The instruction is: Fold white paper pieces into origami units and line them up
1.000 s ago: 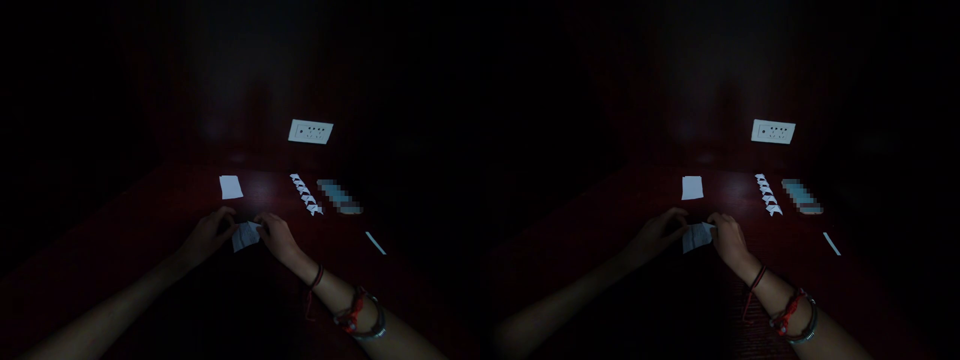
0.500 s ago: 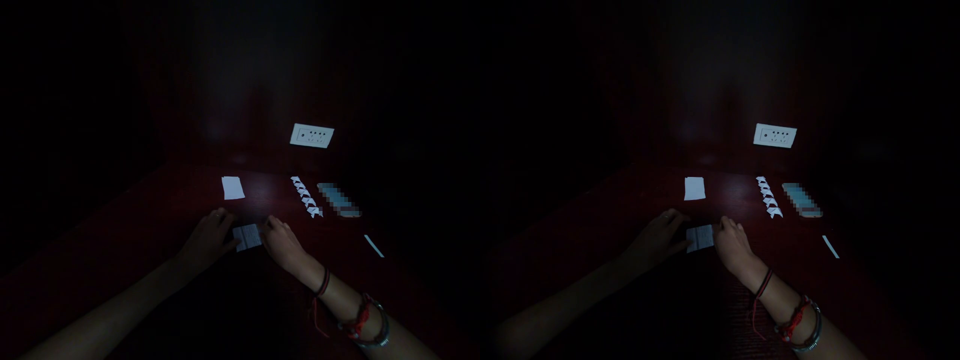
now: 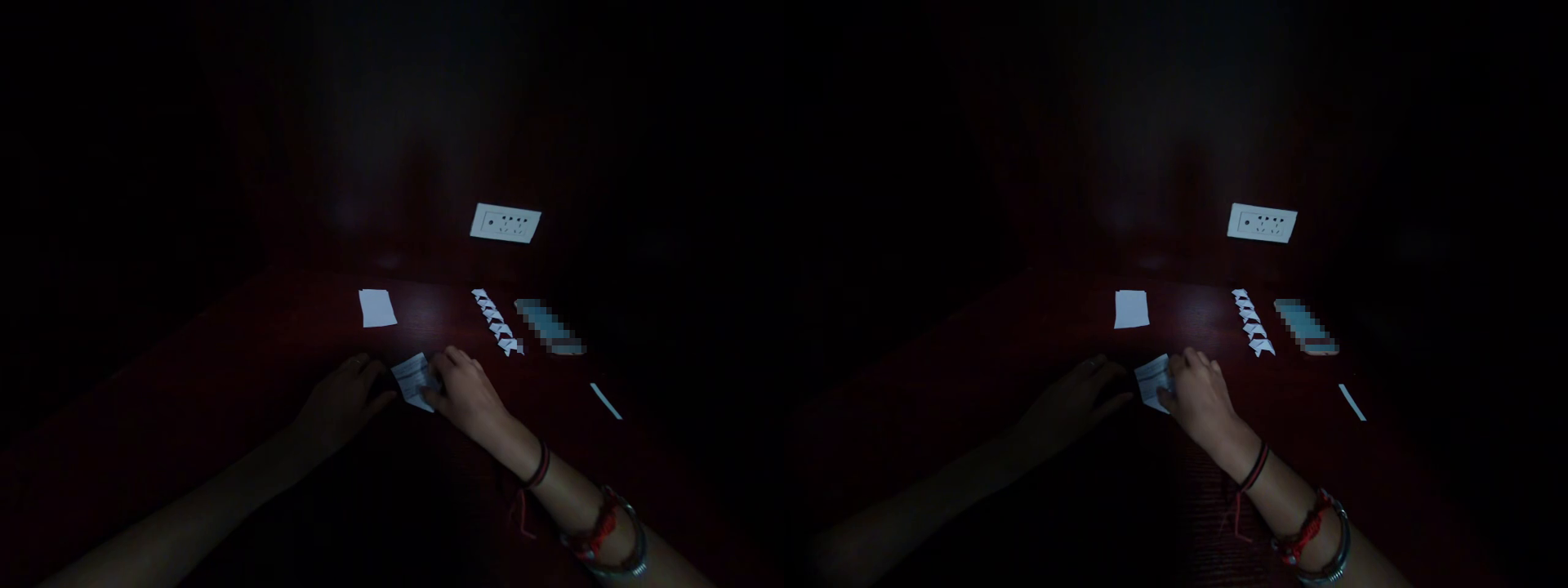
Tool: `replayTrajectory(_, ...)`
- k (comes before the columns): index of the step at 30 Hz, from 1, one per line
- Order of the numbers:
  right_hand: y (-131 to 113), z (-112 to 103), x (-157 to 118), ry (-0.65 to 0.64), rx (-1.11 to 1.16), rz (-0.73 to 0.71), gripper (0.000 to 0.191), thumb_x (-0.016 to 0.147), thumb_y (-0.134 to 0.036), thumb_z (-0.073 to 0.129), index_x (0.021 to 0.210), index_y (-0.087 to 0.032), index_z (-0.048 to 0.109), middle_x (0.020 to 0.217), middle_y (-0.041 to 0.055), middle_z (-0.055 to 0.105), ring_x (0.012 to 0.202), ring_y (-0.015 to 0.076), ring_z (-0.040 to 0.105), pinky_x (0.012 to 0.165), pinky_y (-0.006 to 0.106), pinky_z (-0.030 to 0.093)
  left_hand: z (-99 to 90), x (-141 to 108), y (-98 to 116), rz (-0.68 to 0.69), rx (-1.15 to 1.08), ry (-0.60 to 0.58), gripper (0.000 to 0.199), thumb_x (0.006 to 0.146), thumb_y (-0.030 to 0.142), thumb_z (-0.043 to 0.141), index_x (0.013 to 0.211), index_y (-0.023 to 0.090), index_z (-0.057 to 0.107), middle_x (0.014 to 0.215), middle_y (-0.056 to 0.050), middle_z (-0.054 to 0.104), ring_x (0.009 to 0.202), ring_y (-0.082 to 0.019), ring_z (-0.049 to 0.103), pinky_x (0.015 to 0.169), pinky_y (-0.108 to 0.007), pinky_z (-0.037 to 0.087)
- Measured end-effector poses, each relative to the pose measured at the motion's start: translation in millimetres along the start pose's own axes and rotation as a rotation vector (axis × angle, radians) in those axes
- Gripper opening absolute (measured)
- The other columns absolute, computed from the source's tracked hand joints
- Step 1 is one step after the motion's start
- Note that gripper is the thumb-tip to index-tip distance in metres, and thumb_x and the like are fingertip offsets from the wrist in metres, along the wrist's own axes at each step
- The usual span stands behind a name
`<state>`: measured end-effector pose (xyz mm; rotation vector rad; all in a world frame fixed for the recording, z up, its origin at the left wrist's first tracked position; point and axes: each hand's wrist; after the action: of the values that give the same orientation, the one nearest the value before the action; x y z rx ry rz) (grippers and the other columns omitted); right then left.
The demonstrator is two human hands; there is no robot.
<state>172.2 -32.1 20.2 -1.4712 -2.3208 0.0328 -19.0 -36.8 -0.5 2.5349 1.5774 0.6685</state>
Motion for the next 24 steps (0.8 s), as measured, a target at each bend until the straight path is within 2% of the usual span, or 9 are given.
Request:
replayTrajectory(4,14,10,5,-0.009,0.173,0.041,0.033,0.07,-0.022,0.056,0.102,-0.019,0.049,0.093,0.0062,0.051,0.086,0.0166,0.048,0.073,0.03,0.038,4.3,1,2,0.028,0.004,0.014,0.021,0.082,0.033,0.041,0.094,0.02,0.053,0.095,-0.005,0.052,0.086,-0.02,0.05,0.074,-0.033,0.04)
replayTrajectory(10,16,22,4,-0.006,0.307,-0.028,0.027,0.072,-0.011,0.051,0.098,-0.018,0.053,0.088,0.0041,0.053,0.077,0.0128,0.051,0.071,0.024,0.041,7.6,-2,13,0.097,-0.028,0.025,0.029,0.084,0.032,0.041,0.111,0.024,0.046,0.1,-0.004,0.052,0.088,-0.02,0.049,0.077,-0.035,0.04)
replayTrajectory(16,10,23,5,0.038,0.359,0.009,0.034,0.069,-0.01,0.054,0.102,-0.017,0.053,0.087,0.0045,0.054,0.076,0.0133,0.051,0.07,0.023,0.041,14.0,1,13,0.119,0.005,0.032,0.025,0.082,0.031,0.045,0.104,0.023,0.051,0.102,-0.005,0.052,0.091,-0.021,0.048,0.079,-0.036,0.039)
replayTrajectory(21,6,28,7,0.079,0.46,0.032,0.051,0.066,-0.005,0.052,0.114,-0.02,0.043,0.083,0.0017,0.055,0.072,0.0115,0.051,0.068,0.022,0.041,18.4,7,12,0.061,-0.013,0.055,0.026,0.08,0.028,0.047,0.106,0.022,0.047,0.103,-0.004,0.052,0.092,-0.021,0.049,0.079,-0.036,0.039)
replayTrajectory(24,6,31,6,0.063,0.505,0.055,0.059,0.066,-0.003,0.05,0.12,-0.021,0.035,0.075,-0.0009,0.055,0.066,0.0102,0.051,0.063,0.021,0.042,19.8,7,12,0.079,-0.06,0.085,0.031,0.079,0.022,0.048,0.11,0.023,0.043,0.107,-0.003,0.05,0.094,-0.019,0.048,0.081,-0.035,0.039)
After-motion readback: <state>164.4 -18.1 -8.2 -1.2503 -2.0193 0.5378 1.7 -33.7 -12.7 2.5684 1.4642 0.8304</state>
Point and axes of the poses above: each hand's wrist, its own x-axis towards the middle knuckle, its own z-axis out of the palm, y = z × x
